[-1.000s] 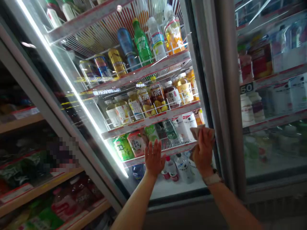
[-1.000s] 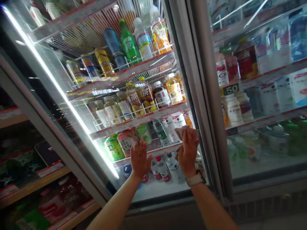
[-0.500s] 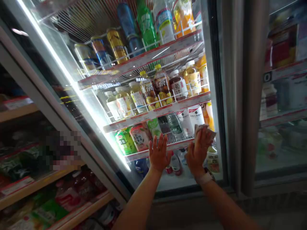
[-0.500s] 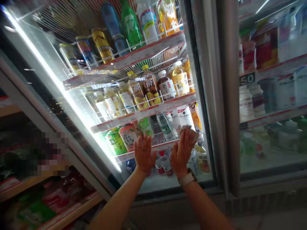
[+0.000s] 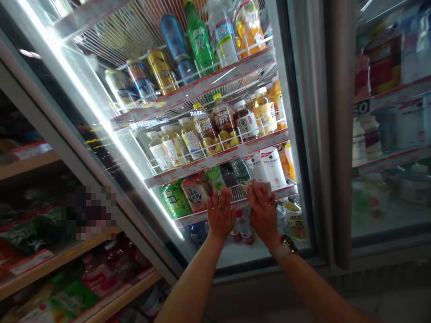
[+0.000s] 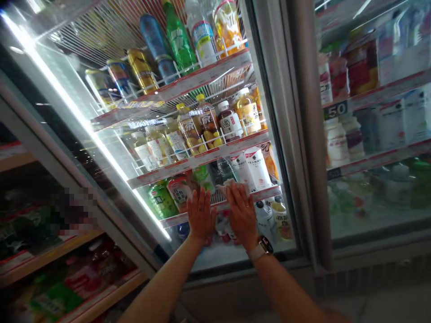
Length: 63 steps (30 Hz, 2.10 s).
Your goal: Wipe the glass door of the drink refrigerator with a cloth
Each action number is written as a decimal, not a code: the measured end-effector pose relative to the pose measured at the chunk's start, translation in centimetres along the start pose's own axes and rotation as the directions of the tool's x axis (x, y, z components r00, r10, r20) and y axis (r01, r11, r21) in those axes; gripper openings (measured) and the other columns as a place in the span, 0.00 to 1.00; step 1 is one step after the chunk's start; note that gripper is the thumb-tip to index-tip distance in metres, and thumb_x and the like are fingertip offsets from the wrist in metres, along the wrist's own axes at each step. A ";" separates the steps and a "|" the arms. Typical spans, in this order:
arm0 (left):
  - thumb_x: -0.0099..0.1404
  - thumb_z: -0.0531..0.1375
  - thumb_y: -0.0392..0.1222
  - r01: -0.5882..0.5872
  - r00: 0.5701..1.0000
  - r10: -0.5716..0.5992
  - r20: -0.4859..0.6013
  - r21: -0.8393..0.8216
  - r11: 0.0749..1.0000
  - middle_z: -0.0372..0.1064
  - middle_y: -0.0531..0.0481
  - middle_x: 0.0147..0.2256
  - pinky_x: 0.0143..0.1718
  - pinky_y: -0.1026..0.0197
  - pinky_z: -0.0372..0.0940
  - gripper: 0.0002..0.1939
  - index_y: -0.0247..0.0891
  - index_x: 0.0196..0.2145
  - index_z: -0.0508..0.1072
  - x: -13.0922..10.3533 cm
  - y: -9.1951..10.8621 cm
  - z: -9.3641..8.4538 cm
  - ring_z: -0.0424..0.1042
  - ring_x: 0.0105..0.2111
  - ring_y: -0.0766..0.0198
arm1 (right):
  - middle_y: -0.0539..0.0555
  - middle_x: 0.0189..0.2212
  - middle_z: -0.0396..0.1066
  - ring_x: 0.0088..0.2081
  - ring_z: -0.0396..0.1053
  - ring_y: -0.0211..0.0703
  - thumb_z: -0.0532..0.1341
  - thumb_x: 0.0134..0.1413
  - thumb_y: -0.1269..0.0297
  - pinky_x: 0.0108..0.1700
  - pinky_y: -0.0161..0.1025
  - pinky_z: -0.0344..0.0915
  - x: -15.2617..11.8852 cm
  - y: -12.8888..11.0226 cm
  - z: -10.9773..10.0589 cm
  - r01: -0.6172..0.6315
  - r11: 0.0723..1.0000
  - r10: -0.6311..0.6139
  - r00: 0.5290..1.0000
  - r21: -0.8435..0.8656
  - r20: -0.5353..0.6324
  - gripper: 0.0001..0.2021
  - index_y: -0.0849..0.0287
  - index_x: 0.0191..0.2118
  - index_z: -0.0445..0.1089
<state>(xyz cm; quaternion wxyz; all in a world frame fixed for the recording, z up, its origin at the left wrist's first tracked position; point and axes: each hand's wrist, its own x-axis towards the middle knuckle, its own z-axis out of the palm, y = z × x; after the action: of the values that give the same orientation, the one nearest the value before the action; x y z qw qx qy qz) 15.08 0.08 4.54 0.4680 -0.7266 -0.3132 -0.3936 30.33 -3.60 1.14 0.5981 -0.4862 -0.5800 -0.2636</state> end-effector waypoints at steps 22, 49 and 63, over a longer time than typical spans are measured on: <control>0.71 0.50 0.45 0.016 0.999 -0.016 0.032 0.001 1.000 0.48 0.43 0.67 0.69 0.48 0.38 0.34 0.36 0.69 0.45 -0.2 0.2 0.0 0.38 0.70 0.55 | 0.60 0.70 0.45 0.71 0.36 0.55 0.47 0.65 0.67 0.68 0.67 0.40 -0.7 -1.3 1.9 -0.156 0.988 0.154 0.979 -0.001 -0.132 0.32 0.55 0.72 0.37; 0.70 0.52 0.44 0.015 1.000 -0.015 0.018 -0.034 0.999 0.50 0.44 0.67 0.70 0.48 0.39 0.35 0.37 0.69 0.45 -0.1 0.2 -0.1 0.39 0.70 0.56 | 0.61 0.71 0.40 0.71 0.35 0.61 0.45 0.66 0.66 0.66 0.72 0.41 -1.6 3.6 -0.5 -0.214 0.975 0.200 0.963 -0.060 -0.183 0.31 0.56 0.72 0.37; 0.72 0.43 0.48 -0.014 0.999 0.016 0.045 -0.038 0.999 0.46 0.45 0.69 0.69 0.47 0.37 0.32 0.34 0.70 0.43 -0.1 -0.1 -0.6 0.36 0.70 0.54 | 0.55 0.65 0.59 0.68 0.50 0.44 0.50 0.63 0.75 0.70 0.51 0.43 -2.0 -1.4 2.0 0.087 0.996 -0.087 0.996 -0.035 -0.007 0.31 0.49 0.69 0.51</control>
<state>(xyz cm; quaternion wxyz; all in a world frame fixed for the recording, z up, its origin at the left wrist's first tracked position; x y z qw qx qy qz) 14.79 -0.45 4.66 0.4498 -0.7464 -0.3108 -0.3794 27.86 -2.80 -0.65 0.5799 -0.4695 -0.5937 -0.3013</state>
